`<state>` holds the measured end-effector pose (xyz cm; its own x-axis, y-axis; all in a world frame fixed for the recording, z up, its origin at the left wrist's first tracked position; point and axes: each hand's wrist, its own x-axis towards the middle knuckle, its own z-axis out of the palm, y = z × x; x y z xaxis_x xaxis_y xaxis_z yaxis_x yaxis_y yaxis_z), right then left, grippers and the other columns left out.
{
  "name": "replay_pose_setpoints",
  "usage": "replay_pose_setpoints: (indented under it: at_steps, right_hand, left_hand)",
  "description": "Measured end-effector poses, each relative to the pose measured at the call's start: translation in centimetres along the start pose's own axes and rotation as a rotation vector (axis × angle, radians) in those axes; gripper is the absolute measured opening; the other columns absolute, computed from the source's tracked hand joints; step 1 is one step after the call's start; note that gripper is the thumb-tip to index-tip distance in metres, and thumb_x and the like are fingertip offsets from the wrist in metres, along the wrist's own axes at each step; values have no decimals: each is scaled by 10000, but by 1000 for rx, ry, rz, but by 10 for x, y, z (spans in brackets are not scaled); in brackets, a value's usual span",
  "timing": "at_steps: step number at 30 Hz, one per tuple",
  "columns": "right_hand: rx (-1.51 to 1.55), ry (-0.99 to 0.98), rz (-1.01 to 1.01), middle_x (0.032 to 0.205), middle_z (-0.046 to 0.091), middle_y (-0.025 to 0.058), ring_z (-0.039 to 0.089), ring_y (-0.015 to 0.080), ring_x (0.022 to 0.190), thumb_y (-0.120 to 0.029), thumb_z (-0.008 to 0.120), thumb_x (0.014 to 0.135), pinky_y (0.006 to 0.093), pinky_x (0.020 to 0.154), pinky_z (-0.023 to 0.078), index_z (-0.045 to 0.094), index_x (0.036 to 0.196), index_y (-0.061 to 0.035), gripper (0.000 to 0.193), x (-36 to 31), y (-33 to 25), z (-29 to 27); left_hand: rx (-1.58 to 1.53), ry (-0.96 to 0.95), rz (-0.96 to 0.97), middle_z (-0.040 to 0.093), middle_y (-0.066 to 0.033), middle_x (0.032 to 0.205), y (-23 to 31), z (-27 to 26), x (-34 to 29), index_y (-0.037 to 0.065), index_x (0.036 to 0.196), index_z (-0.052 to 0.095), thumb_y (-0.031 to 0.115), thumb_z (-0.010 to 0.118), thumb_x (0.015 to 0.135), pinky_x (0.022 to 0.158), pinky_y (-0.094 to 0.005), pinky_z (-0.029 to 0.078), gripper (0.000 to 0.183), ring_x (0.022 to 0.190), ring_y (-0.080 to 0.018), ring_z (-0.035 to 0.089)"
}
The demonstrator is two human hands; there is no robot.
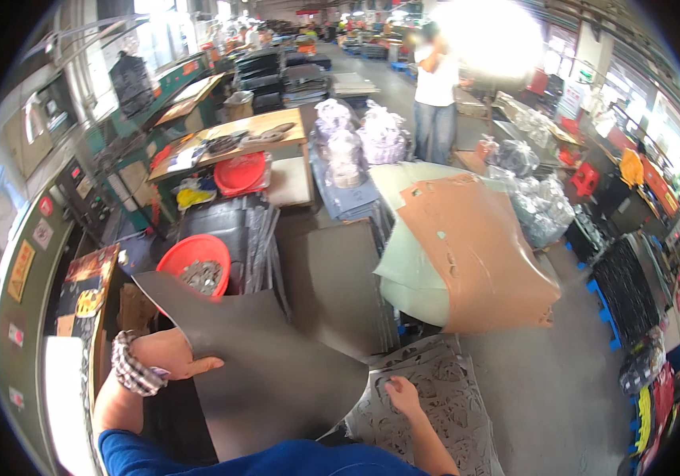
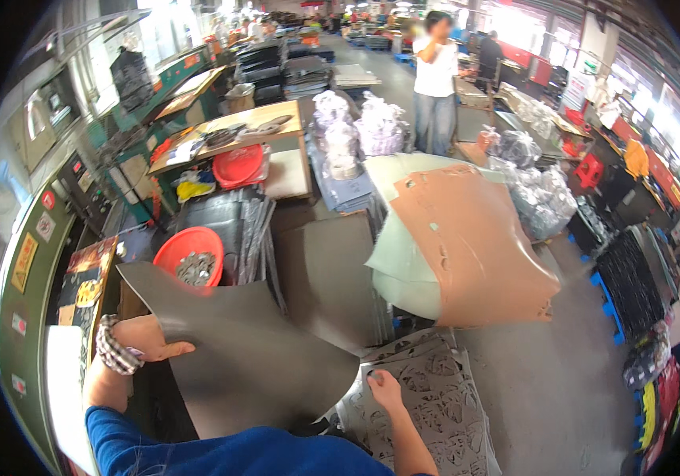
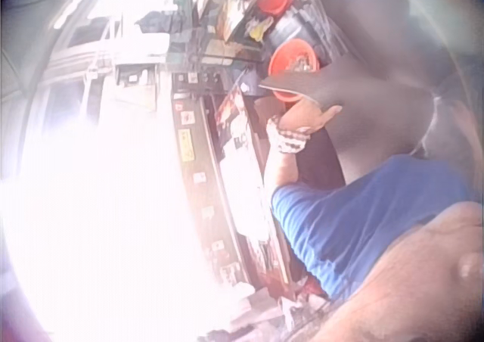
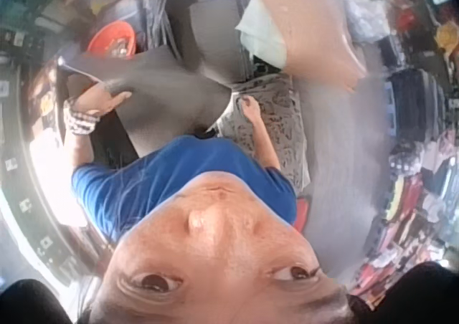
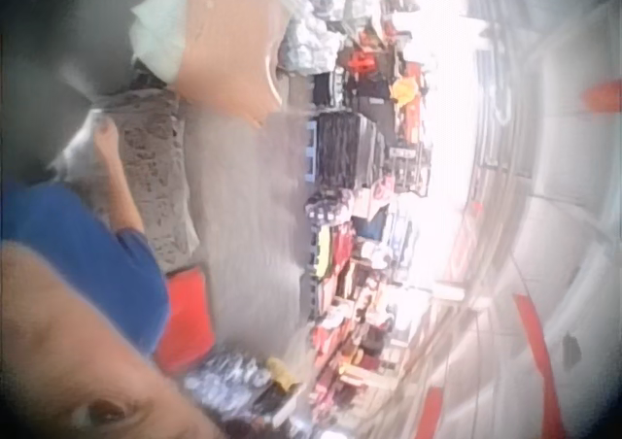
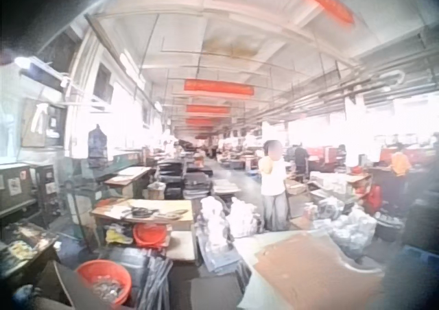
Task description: The person places flat material sheets into a die-cutting press, closes the press, and removes cut pieces. They repeat this cycle, handling multiple sheets and cutouts, and placing finished pieces into a red basket.
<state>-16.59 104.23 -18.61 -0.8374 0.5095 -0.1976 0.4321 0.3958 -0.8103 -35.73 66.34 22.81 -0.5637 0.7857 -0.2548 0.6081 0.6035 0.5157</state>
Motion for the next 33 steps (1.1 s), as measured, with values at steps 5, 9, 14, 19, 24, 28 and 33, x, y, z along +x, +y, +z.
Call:
replay_pose_setpoints:
  at_steps: [5, 9, 14, 19, 24, 28, 33]
  right_hand:
    - [203, -203, -374, 1188, 583, 213, 591, 331, 1067, -383, 765, 779, 395, 927, 468, 385, 1367, -2, 797, 17, -155, 59]
    - [222, -463, -959, 1483, 294, 226, 307, 379, 1369, -490, 783, 698, 430, 1118, 277, 223, 1460, 22, 1075, -5, -284, 97]
    - [327, -832, -1255, 1505, 264, 224, 253, 360, 1406, -714, 664, 671, 451, 1135, 228, 203, 1480, 12, 1181, -75, -393, 190]
    - [92, -1443, -1118, 1049, 674, 101, 644, 216, 928, -290, 869, 645, 349, 851, 505, 598, 1189, -16, 666, -141, -410, 281]
    - [-147, -1896, -565, 786, 706, 14, 612, 44, 801, 39, 767, 736, 220, 700, 500, 724, 847, 2, 124, -221, -380, 326]
    - [228, -1964, -526, 847, 717, 11, 608, 42, 768, 39, 744, 772, 207, 688, 495, 719, 919, 9, 152, -286, -411, 365]
    - [279, -2089, -1011, 874, 682, 100, 632, 117, 792, -99, 840, 689, 247, 748, 505, 675, 986, -8, 351, -264, -508, 442]
  left_hand:
    - [47, 22, 85, 618, -180, 1067, 14, 10, -102, -7, 1134, 590, 235, 625, 905, 887, -388, 465, 335, 991, -352, 570]
    - [1, 42, 59, 595, -182, 1036, 31, 35, -202, -12, 1077, 591, 179, 569, 930, 829, -374, 496, 242, 943, -333, 580]
    - [-10, -87, -236, 614, -177, 788, 71, 61, -336, -29, 872, 631, 126, 605, 790, 679, -388, 545, 177, 732, -334, 633]
    - [-81, 17, -548, 621, -153, 773, 66, 103, -435, -6, 798, 607, 80, 593, 694, 657, -383, 550, 136, 685, -321, 635]
    - [-8, 45, -964, 624, -110, 744, 64, 129, -503, 31, 978, 617, 84, 611, 715, 619, -365, 553, 268, 697, -305, 663]
    - [110, 471, -1234, 663, -122, 779, 34, 123, -573, 65, 952, 683, 102, 613, 654, 609, -360, 544, 308, 674, -299, 660]
    - [265, 721, -1681, 689, -122, 894, 58, 52, -652, 26, 1002, 678, 100, 696, 785, 709, -360, 521, 231, 790, -267, 658]
